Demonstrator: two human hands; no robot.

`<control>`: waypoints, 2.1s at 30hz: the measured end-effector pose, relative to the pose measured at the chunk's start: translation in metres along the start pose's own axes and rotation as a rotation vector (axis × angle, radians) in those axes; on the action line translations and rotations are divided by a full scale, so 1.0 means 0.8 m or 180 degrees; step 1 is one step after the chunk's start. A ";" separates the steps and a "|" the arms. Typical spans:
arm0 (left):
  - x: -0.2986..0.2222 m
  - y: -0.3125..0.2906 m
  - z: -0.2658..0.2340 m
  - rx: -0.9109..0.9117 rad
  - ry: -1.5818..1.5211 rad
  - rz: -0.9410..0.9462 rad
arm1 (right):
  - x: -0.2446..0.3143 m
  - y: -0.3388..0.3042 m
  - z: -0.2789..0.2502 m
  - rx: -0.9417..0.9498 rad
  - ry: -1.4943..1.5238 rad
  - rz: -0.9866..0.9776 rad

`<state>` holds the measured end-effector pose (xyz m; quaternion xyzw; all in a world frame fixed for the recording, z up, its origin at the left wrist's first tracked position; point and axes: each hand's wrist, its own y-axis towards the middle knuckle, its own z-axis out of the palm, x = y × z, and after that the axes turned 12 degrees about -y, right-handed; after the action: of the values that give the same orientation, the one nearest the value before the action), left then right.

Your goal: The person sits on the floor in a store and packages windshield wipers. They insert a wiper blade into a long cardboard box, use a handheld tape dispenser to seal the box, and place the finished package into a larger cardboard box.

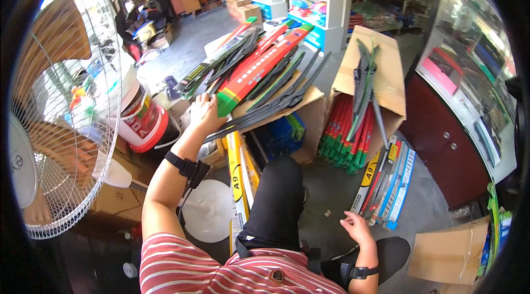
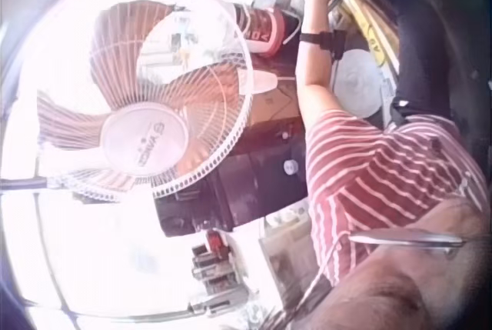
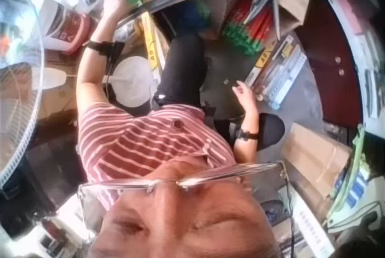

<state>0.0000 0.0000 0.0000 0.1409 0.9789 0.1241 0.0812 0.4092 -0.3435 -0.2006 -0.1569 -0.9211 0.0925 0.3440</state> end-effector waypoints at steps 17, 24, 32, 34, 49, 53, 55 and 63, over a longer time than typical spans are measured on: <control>-0.029 0.002 -0.097 0.1179 -0.5753 -0.1436 | 0.007 -0.019 0.032 0.0456 -0.0287 0.0524; -0.132 -0.049 -0.095 0.2746 -0.7500 -0.0450 | -0.006 -0.026 0.046 0.0584 -0.0366 0.0695; -0.233 -0.087 -0.055 0.3430 -0.7284 0.0546 | -0.015 -0.043 0.054 -0.0101 0.1098 0.0400; -0.254 -0.123 -0.039 0.3875 -0.7136 0.0482 | 0.048 -0.049 0.007 -0.0387 0.2248 -0.0192; -0.424 -0.170 0.067 0.2492 -0.4109 0.2586 | 0.003 -0.093 -0.152 -0.1190 0.4904 -0.0312; -0.429 -0.032 0.128 -0.0528 -0.3076 0.1686 | -0.054 -0.074 -0.113 -0.1511 0.4497 0.0436; -0.428 0.017 0.146 -0.0600 -0.2364 0.1021 | -0.046 -0.072 -0.115 -0.1471 0.4633 0.0418; -0.445 0.079 0.177 0.1219 -0.4774 -0.0116 | -0.061 -0.062 -0.108 -0.1382 0.4074 0.0076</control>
<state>0.3808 -0.0153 -0.0745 0.1827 0.6686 -0.1773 0.6986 0.4902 -0.4019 -0.1514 -0.2566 -0.5317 -0.2020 0.7814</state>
